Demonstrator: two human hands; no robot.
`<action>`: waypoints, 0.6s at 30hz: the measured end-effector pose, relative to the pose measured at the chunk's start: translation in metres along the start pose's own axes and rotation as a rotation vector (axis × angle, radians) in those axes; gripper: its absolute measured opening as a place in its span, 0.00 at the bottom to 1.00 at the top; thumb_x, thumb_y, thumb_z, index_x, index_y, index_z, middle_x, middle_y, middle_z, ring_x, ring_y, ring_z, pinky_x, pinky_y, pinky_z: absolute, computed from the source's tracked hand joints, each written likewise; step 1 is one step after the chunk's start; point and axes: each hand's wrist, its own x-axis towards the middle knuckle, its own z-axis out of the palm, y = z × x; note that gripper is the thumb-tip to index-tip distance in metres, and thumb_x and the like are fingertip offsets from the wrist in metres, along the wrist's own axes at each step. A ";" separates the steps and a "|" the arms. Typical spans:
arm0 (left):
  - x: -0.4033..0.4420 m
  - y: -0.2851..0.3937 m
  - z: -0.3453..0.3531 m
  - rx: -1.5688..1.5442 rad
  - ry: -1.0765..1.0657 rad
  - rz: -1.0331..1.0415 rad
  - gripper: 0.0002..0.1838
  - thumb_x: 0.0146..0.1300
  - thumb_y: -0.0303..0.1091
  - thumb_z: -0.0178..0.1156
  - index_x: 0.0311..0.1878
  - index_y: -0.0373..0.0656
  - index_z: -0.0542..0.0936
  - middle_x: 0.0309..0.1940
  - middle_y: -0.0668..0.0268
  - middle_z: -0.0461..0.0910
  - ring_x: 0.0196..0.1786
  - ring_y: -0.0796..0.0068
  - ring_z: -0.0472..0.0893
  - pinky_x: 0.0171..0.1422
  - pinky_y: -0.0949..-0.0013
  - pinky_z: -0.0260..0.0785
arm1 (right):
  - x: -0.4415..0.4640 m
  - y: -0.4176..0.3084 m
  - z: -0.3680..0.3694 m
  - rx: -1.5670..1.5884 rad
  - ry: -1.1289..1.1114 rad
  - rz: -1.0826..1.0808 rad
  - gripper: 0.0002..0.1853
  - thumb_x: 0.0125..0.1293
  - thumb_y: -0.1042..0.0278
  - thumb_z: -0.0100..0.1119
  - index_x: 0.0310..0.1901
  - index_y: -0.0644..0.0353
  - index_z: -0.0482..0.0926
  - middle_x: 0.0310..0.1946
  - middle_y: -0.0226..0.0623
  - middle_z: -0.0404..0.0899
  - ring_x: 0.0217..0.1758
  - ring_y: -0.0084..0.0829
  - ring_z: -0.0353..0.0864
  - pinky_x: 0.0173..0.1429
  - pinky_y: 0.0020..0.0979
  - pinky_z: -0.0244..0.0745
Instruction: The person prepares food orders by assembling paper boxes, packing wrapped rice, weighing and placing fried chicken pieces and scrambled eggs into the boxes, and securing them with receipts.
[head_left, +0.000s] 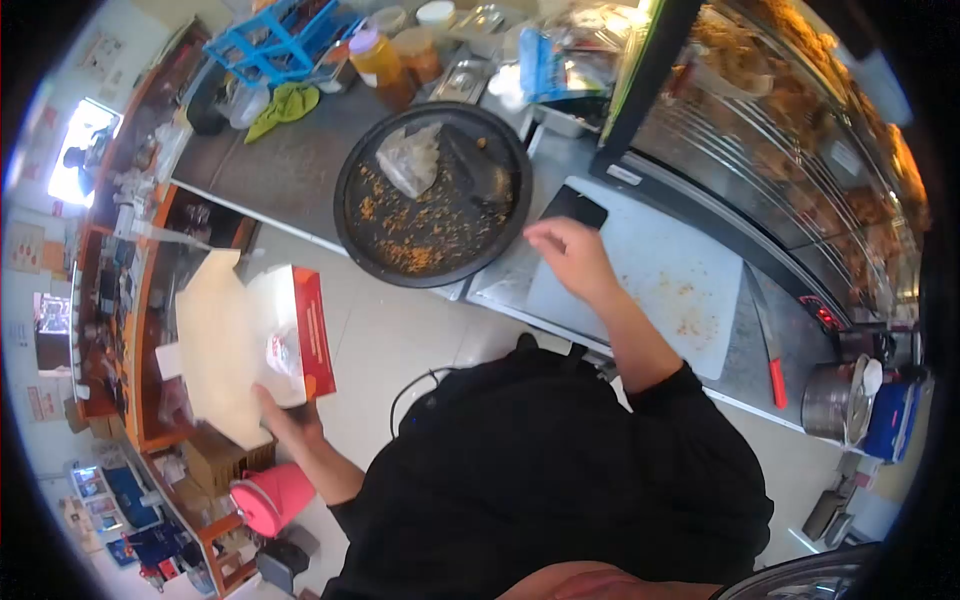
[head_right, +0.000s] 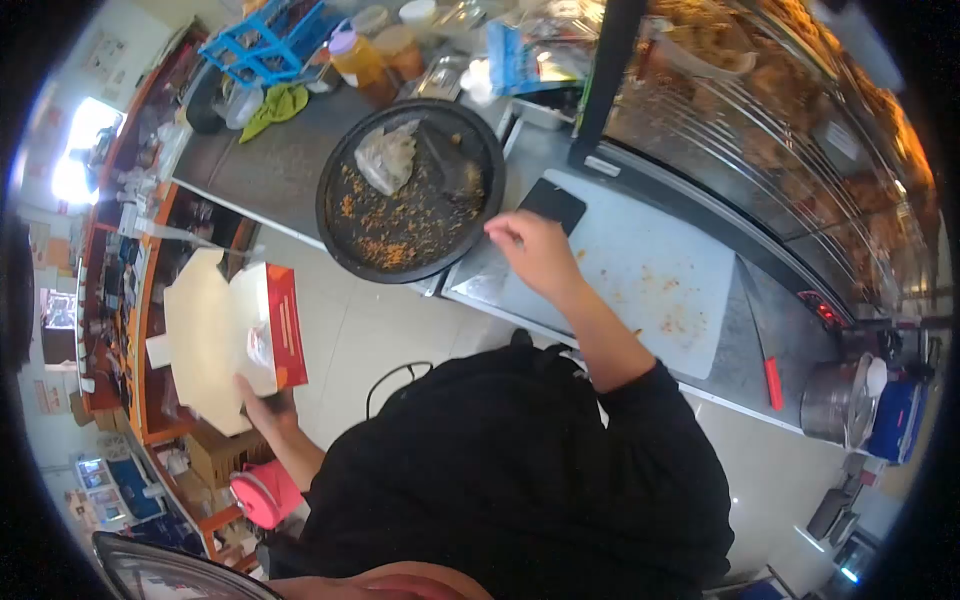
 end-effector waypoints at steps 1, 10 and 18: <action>0.011 0.001 0.003 0.026 0.042 -0.027 0.33 0.66 0.52 0.57 0.67 0.42 0.62 0.62 0.61 0.70 0.61 0.62 0.72 0.61 0.52 0.68 | 0.014 -0.007 0.003 -0.010 -0.001 -0.022 0.06 0.61 0.70 0.60 0.39 0.58 0.82 0.30 0.38 0.80 0.32 0.36 0.79 0.37 0.31 0.73; 0.184 -0.010 0.047 0.203 0.098 -0.139 0.32 0.68 0.54 0.51 0.67 0.43 0.63 0.63 0.60 0.69 0.62 0.60 0.72 0.59 0.55 0.72 | 0.103 -0.044 0.117 -0.059 0.057 -0.096 0.08 0.63 0.72 0.58 0.42 0.61 0.82 0.33 0.40 0.83 0.34 0.34 0.83 0.41 0.32 0.77; 0.302 0.001 0.131 0.208 -0.221 -0.177 0.33 0.68 0.54 0.52 0.69 0.45 0.61 0.65 0.60 0.66 0.63 0.59 0.70 0.61 0.55 0.69 | 0.160 -0.007 0.288 -0.832 0.026 0.050 0.22 0.61 0.74 0.46 0.56 0.76 0.68 0.53 0.59 0.72 0.49 0.48 0.79 0.50 0.43 0.76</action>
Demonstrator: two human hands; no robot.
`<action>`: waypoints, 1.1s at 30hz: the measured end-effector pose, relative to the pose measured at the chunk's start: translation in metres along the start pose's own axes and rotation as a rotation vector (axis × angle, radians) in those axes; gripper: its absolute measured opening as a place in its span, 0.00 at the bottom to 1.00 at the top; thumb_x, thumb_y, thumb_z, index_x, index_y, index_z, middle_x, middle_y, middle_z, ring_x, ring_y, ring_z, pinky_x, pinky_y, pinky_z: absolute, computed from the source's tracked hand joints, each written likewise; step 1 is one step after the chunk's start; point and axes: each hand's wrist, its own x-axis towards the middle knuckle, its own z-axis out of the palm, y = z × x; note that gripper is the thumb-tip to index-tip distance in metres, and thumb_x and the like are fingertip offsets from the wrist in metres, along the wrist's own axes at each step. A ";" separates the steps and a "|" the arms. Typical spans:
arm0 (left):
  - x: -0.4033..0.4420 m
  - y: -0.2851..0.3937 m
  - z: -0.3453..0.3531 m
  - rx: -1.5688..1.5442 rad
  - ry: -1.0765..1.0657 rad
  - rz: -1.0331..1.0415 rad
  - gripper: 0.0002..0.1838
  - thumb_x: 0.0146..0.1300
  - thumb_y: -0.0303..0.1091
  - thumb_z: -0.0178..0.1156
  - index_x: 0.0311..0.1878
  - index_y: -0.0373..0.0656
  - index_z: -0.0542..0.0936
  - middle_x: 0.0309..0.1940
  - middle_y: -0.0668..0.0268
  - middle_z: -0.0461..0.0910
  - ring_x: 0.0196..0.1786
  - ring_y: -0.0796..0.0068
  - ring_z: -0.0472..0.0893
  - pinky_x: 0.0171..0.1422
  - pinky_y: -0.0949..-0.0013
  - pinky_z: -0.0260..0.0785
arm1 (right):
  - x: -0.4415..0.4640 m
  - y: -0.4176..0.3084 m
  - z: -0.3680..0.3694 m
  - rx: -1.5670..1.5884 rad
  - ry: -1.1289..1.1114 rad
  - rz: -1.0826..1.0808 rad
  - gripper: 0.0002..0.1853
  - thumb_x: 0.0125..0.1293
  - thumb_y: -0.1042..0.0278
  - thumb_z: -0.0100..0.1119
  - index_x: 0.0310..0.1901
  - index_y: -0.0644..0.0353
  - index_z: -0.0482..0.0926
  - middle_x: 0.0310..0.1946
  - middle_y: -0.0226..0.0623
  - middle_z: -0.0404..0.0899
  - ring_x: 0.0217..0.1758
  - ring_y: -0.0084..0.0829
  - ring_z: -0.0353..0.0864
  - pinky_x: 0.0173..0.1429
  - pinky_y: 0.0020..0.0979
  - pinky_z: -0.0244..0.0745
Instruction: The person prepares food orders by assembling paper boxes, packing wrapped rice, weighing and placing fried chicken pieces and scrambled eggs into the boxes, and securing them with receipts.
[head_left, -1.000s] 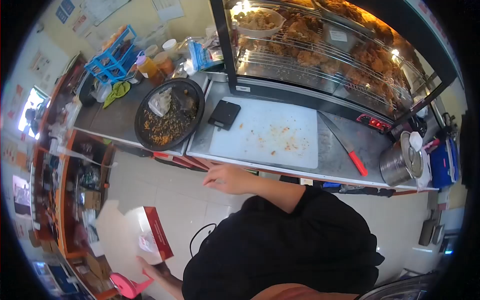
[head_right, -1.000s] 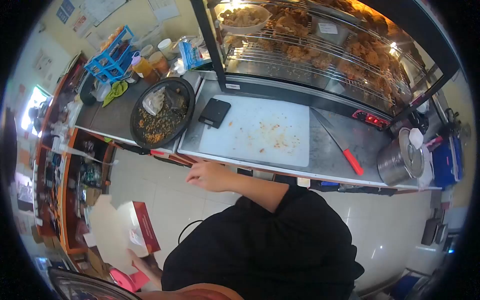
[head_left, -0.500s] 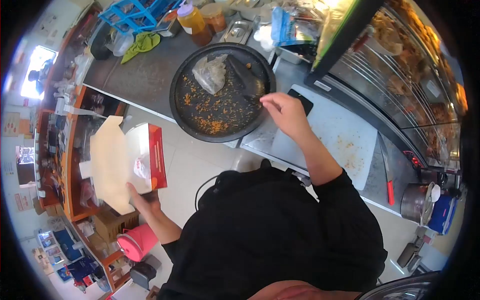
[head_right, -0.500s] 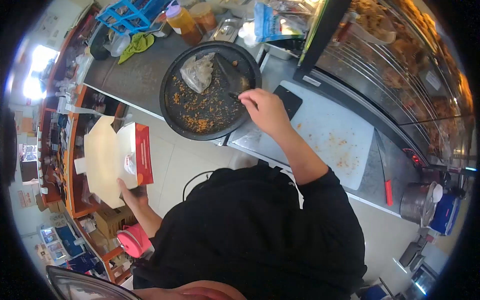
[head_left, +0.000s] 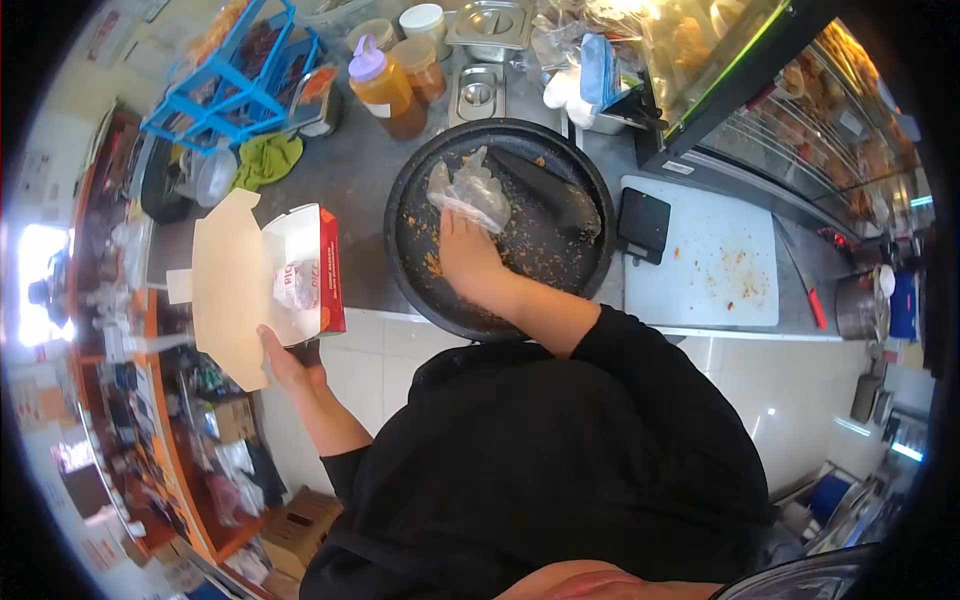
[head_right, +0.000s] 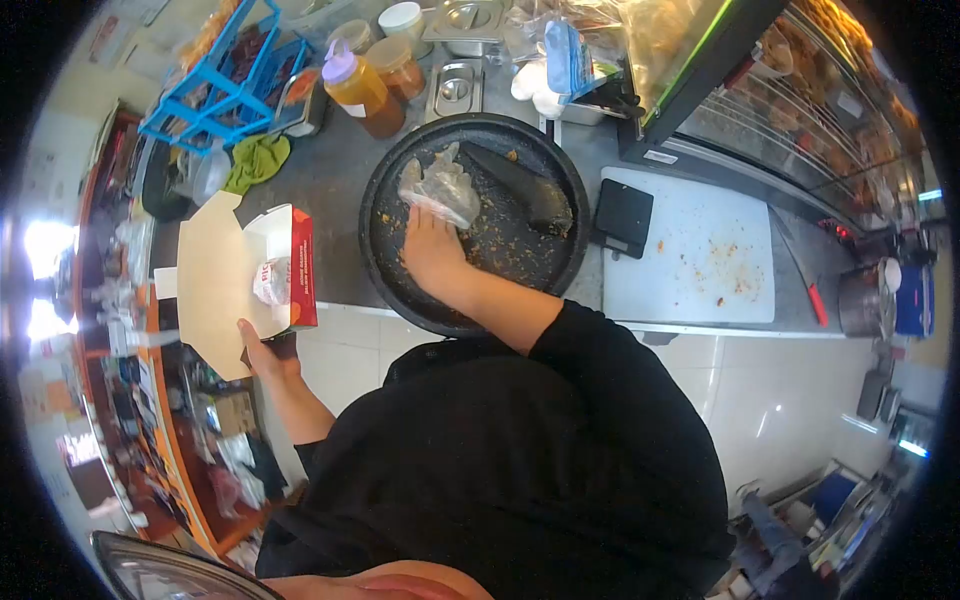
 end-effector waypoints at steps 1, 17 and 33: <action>0.007 0.002 0.005 0.010 -0.024 -0.011 0.34 0.67 0.55 0.52 0.69 0.44 0.60 0.65 0.60 0.66 0.63 0.59 0.70 0.61 0.54 0.69 | 0.013 -0.002 -0.003 -0.002 -0.072 0.116 0.21 0.61 0.73 0.47 0.55 0.74 0.70 0.50 0.56 0.75 0.48 0.46 0.80 0.48 0.43 0.77; 0.020 0.007 0.025 0.020 -0.269 -0.176 0.38 0.67 0.57 0.52 0.69 0.38 0.59 0.67 0.58 0.65 0.66 0.59 0.68 0.68 0.54 0.64 | -0.040 0.151 -0.129 -0.159 0.454 0.464 0.33 0.62 0.38 0.52 0.63 0.52 0.70 0.62 0.47 0.69 0.65 0.54 0.63 0.63 0.70 0.47; -0.163 -0.086 0.127 0.095 -0.357 -0.185 0.36 0.68 0.59 0.49 0.67 0.38 0.62 0.63 0.58 0.69 0.64 0.59 0.71 0.66 0.54 0.64 | -0.109 0.271 -0.109 -0.083 -0.339 0.758 0.41 0.59 0.39 0.53 0.71 0.48 0.57 0.73 0.42 0.51 0.76 0.59 0.40 0.70 0.67 0.39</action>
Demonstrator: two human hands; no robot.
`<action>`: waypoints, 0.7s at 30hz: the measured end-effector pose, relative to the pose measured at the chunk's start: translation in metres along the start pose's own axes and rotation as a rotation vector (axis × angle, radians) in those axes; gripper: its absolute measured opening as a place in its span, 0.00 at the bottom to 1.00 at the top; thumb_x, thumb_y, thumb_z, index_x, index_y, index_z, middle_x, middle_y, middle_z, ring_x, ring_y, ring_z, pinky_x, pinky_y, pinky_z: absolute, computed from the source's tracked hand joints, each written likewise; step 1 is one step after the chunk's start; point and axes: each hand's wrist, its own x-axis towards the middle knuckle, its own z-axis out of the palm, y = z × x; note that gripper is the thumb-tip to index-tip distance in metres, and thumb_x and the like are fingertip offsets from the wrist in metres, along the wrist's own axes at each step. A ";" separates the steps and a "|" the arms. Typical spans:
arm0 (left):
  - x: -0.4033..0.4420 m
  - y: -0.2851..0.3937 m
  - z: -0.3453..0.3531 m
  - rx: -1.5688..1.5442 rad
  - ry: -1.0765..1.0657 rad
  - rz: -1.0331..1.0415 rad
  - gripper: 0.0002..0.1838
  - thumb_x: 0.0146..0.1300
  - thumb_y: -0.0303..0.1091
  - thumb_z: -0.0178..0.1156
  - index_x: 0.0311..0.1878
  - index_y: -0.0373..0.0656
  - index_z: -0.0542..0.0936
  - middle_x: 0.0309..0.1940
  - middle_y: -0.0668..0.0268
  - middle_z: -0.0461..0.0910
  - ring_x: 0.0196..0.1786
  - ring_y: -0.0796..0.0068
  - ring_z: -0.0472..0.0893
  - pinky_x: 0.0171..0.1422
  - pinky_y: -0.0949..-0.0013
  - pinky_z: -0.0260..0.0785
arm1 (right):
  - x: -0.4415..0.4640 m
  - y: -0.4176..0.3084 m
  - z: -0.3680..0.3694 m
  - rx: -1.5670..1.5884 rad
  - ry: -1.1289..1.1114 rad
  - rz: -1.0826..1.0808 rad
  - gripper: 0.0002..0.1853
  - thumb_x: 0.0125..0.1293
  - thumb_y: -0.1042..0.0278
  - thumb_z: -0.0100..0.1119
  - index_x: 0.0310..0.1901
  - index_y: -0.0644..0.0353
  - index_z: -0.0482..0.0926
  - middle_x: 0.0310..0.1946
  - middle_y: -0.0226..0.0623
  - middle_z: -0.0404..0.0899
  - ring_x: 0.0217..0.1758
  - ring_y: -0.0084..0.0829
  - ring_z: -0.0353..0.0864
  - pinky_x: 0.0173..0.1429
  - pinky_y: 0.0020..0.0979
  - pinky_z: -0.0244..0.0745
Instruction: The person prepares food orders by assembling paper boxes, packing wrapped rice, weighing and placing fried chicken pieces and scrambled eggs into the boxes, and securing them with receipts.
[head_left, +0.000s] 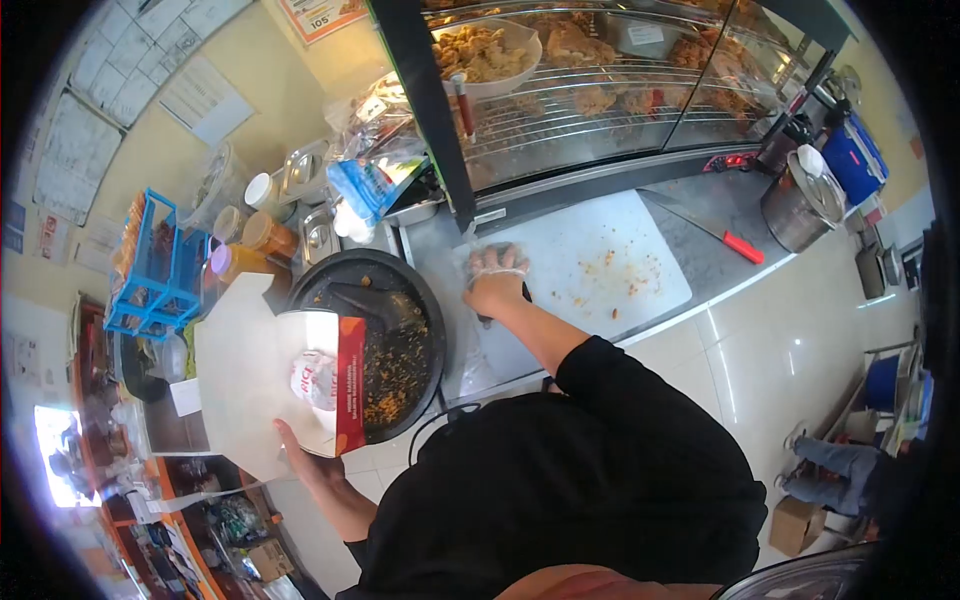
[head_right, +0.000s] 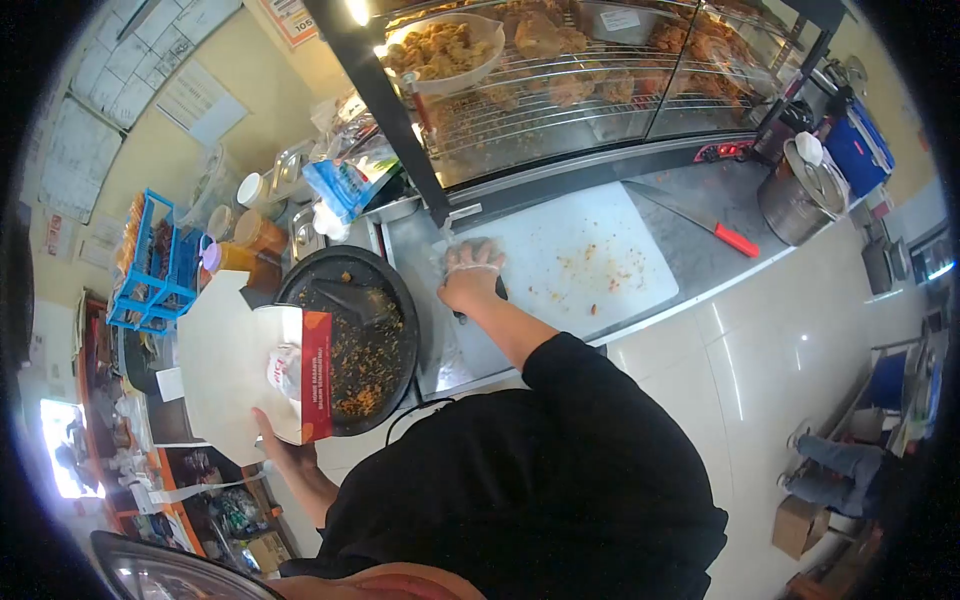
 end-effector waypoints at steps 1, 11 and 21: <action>-0.007 -0.008 0.008 0.000 -0.016 -0.014 0.36 0.68 0.59 0.49 0.67 0.38 0.62 0.63 0.58 0.69 0.64 0.59 0.71 0.66 0.54 0.64 | -0.002 0.012 -0.001 0.023 0.099 -0.087 0.40 0.59 0.41 0.55 0.70 0.49 0.59 0.71 0.42 0.53 0.75 0.59 0.42 0.69 0.67 0.40; -0.068 -0.038 0.043 -0.025 -0.008 0.080 0.38 0.68 0.59 0.47 0.68 0.36 0.59 0.64 0.55 0.66 0.66 0.58 0.68 0.68 0.54 0.62 | 0.039 0.037 -0.172 0.329 1.453 -0.498 0.38 0.45 0.54 0.71 0.59 0.52 0.67 0.54 0.50 0.64 0.58 0.54 0.61 0.61 0.57 0.54; -0.066 -0.019 0.041 0.014 0.055 0.147 0.38 0.67 0.61 0.49 0.66 0.36 0.62 0.62 0.56 0.70 0.63 0.59 0.72 0.63 0.55 0.66 | 0.091 0.049 -0.192 0.199 1.753 -0.405 0.29 0.44 0.53 0.71 0.49 0.49 0.73 0.57 0.44 0.61 0.63 0.47 0.56 0.62 0.51 0.51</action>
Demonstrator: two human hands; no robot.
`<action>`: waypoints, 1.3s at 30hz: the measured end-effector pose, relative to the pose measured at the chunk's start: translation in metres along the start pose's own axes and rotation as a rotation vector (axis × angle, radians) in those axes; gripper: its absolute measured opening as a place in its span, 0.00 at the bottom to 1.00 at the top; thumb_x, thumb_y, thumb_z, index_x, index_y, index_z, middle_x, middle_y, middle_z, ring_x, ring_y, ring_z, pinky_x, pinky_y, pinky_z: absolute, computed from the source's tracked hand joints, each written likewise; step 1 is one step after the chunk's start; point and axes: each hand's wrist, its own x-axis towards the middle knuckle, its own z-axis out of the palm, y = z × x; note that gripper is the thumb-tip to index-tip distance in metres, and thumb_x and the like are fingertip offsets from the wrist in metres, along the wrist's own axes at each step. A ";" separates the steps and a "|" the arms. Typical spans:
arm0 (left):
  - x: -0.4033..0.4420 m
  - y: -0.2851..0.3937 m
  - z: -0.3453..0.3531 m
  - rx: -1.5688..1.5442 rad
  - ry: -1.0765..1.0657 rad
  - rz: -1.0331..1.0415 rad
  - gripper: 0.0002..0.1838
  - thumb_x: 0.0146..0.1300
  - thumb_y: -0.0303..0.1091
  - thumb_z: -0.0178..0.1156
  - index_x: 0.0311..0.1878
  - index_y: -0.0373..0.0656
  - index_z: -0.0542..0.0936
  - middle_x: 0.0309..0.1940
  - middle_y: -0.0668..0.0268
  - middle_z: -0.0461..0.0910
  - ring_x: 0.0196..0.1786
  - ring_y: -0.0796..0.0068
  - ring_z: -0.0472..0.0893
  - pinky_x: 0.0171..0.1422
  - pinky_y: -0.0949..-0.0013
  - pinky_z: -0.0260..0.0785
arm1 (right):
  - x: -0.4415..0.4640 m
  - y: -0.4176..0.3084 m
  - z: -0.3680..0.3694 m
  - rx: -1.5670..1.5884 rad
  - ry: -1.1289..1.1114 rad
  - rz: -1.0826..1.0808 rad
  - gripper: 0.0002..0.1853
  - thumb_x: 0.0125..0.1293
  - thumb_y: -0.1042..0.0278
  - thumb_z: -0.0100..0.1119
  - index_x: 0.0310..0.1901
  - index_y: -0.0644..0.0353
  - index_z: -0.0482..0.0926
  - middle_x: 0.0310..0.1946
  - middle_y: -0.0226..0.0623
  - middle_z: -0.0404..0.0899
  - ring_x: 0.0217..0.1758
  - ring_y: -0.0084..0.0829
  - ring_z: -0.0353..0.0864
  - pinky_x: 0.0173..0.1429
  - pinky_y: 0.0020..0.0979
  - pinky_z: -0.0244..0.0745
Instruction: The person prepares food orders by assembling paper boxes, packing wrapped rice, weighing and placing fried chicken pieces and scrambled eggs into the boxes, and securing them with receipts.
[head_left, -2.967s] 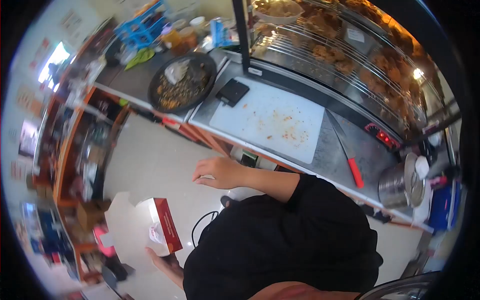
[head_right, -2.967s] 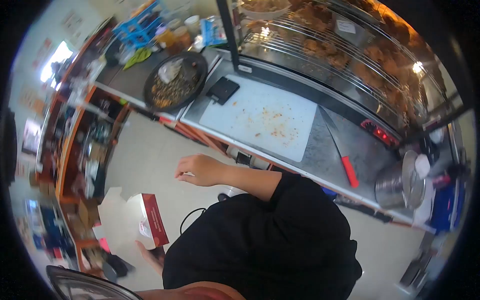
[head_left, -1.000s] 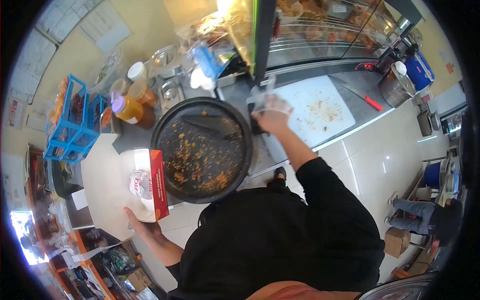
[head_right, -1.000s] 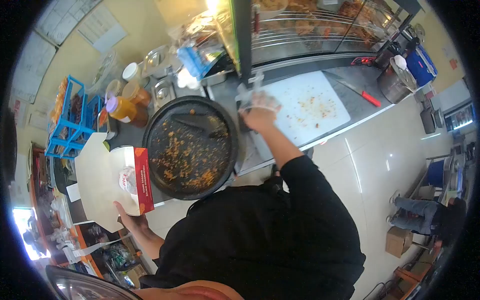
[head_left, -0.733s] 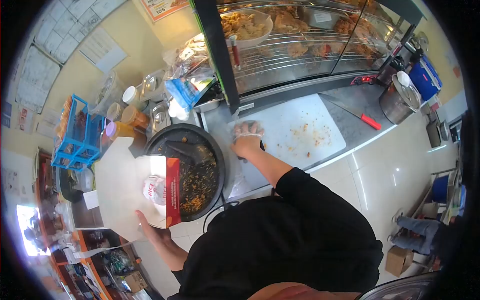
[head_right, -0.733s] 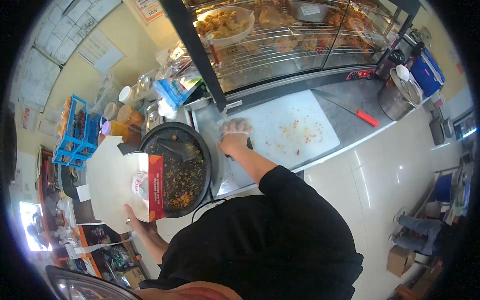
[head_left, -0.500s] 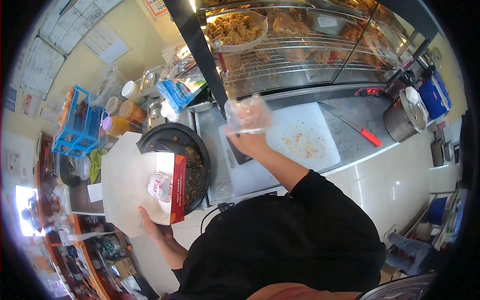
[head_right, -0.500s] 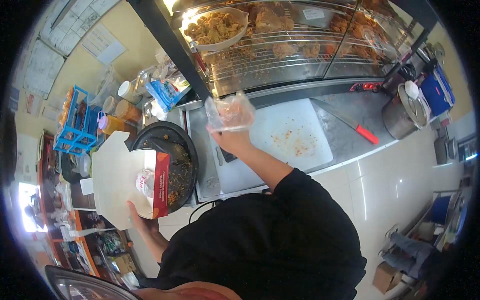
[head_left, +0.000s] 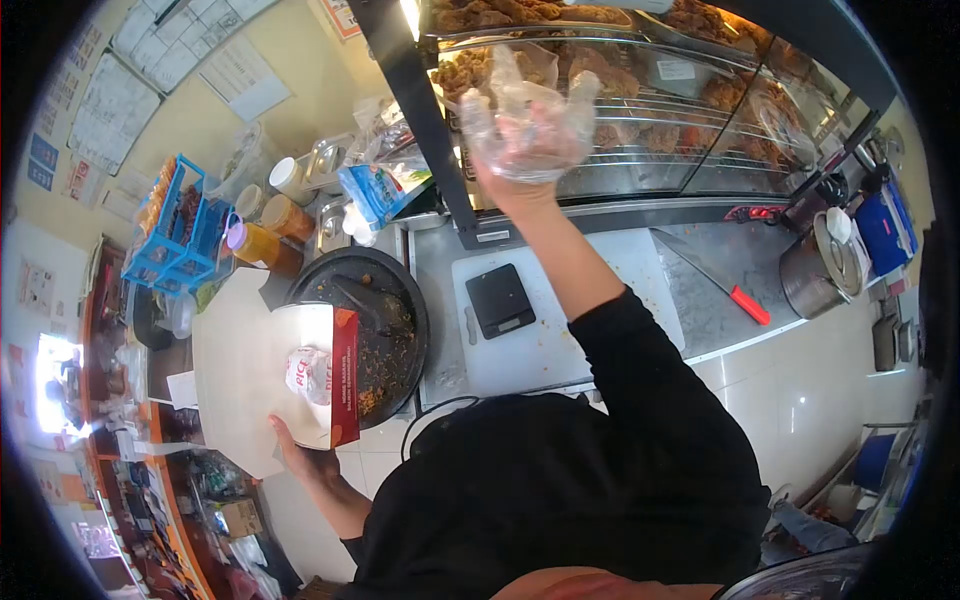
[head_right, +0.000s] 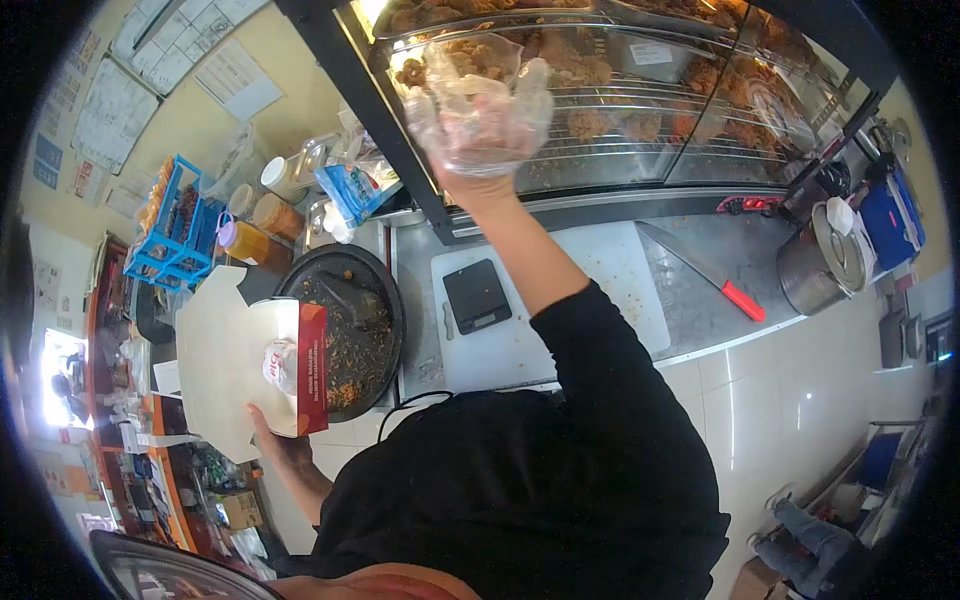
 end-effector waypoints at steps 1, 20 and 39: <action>0.002 0.001 -0.002 -0.013 -0.013 -0.002 0.38 0.67 0.61 0.49 0.66 0.36 0.62 0.61 0.56 0.70 0.62 0.60 0.72 0.63 0.55 0.67 | -0.004 0.012 0.000 -0.038 0.036 -0.019 0.27 0.45 0.53 0.71 0.48 0.50 0.74 0.57 0.44 0.62 0.63 0.46 0.57 0.61 0.50 0.53; 0.033 0.021 -0.022 -0.072 -0.048 -0.026 0.39 0.69 0.59 0.46 0.69 0.34 0.58 0.66 0.54 0.65 0.67 0.59 0.68 0.70 0.57 0.59 | 0.027 0.044 -0.086 -0.014 -0.413 -0.346 0.09 0.46 0.68 0.60 0.33 0.45 0.79 0.31 0.25 0.78 0.39 0.32 0.77 0.42 0.41 0.64; 0.035 -0.105 0.152 0.220 -0.399 -0.459 0.25 0.72 0.46 0.48 0.60 0.32 0.68 0.57 0.53 0.74 0.59 0.62 0.75 0.63 0.60 0.68 | -0.173 0.158 -0.321 0.053 -1.066 -0.037 0.10 0.44 0.69 0.66 0.31 0.45 0.79 0.35 0.27 0.78 0.47 0.36 0.77 0.52 0.45 0.65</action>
